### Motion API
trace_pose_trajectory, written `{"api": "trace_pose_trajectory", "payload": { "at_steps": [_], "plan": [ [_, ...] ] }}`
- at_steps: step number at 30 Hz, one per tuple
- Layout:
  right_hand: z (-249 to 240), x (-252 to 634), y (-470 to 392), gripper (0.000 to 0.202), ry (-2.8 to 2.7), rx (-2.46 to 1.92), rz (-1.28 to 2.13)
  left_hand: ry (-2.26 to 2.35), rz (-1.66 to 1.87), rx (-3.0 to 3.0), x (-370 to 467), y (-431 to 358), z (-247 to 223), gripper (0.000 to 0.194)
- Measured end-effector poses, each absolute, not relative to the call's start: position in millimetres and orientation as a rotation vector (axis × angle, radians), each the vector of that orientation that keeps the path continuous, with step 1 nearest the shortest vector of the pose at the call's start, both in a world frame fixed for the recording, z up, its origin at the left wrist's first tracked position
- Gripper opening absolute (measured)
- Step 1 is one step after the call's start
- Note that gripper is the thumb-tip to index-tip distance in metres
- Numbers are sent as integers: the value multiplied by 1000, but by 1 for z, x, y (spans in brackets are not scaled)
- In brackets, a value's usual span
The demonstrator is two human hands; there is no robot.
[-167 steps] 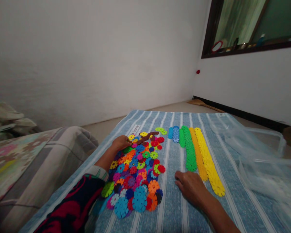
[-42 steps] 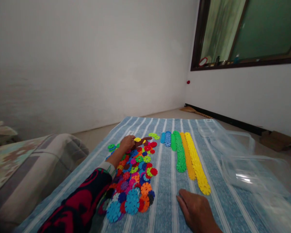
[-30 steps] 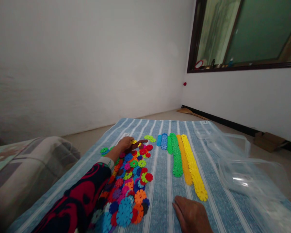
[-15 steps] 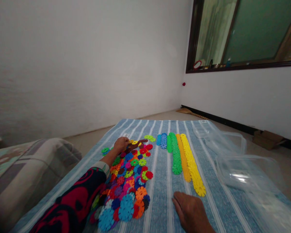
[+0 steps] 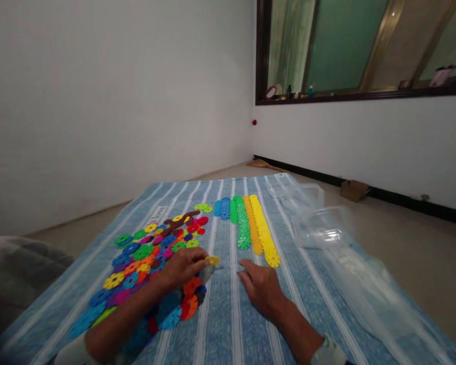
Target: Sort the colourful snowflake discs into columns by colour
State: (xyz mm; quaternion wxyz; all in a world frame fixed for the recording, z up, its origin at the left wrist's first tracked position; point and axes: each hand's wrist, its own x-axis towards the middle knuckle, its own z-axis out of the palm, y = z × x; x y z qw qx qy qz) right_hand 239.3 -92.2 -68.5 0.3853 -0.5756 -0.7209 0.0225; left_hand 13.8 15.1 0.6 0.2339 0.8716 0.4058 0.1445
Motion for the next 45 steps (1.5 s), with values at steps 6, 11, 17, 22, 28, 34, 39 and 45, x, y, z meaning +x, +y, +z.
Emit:
{"api": "trace_pose_trajectory", "payload": {
  "at_steps": [6, 11, 17, 22, 28, 34, 39, 45],
  "plan": [
    [-59, 246, -96, 25, -1859, -1348, 294, 910, 360, 2472, 51, -23, -4, 23],
    [-48, 260, -96, 20, -1839, -1377, 435, 921, 388, 2481, 74, -28, -13, 22],
    [-32, 284, -94, 18, -1752, -1443, 676, 866, 472, 2409, 91, -35, -22, 25],
    [-30, 312, -93, 19, -1476, -1551, 878, 890, 491, 2337, 91, -40, -29, 24],
    [-31, 333, -94, 15, -1399, -1659, 895, 875, 437, 2332, 85, -44, -36, 25],
    [-37, 338, -92, 17, -1568, -1753, 792, 861, 425, 2340, 83, -45, -34, 23],
    [-40, 344, -90, 24, -1877, -1861, 430, 851, 426, 2344, 84, -45, -38, 21],
    [-40, 335, -89, 27, -2022, -2157, 153, 813, 430, 2370, 83, -43, -40, 20]
  ]
}}
